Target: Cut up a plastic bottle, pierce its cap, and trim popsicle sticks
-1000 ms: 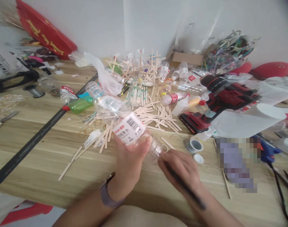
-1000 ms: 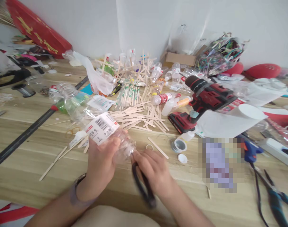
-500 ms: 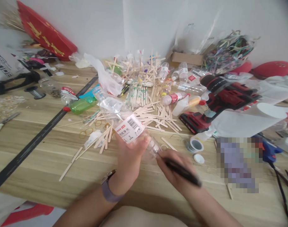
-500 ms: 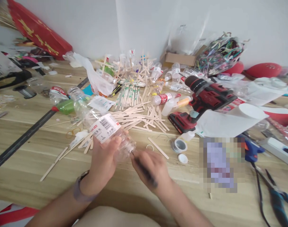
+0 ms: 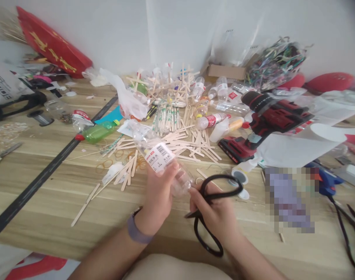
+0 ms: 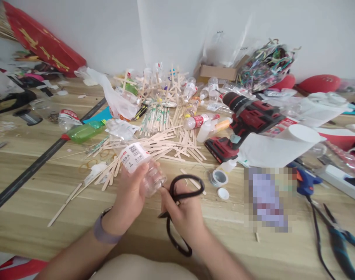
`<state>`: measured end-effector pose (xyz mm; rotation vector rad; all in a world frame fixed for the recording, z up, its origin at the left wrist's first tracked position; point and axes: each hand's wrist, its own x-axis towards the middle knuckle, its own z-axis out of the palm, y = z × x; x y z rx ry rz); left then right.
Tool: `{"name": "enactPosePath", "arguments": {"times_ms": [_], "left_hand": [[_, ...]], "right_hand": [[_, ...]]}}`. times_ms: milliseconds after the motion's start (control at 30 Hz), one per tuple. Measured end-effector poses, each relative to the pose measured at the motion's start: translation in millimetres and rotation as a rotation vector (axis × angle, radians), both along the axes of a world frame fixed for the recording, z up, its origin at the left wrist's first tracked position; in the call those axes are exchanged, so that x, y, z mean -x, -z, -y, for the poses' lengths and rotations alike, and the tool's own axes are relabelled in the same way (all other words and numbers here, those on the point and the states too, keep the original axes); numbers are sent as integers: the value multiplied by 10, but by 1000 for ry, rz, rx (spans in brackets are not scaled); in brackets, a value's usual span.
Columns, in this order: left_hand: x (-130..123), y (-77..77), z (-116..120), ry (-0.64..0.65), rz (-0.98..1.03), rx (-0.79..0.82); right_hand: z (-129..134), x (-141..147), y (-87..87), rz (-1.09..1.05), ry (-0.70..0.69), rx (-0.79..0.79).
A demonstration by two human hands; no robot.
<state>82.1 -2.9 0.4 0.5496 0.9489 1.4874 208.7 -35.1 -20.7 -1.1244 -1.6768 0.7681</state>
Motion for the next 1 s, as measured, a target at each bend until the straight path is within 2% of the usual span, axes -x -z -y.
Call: {"name": "enactPosePath", "arguments": {"times_ms": [100,167,367,500,700,800,867,1000], "left_hand": [[10,21,-1,8,-6,-48],[28,34,-23,35,15,-49],[74,13,-103,173,135,9],[41,-4,-90,197,148,33],[8,-17,-99,187,152,100],[21,-3,-134,182,165,143],[29,11,-147,174,176,167],[37,29,-136,185,173,165]], "right_hand": [[-13,46,-35,-348,-151,411],[-33,54,-34,-463,-201,539],[-70,35,-66,-441,-84,472],[-60,45,-128,-329,-54,409],[41,71,-89,-396,-124,547],[102,73,-48,-356,-122,579],[124,71,-37,-273,-113,520],[147,86,-40,-191,-124,293]]}}
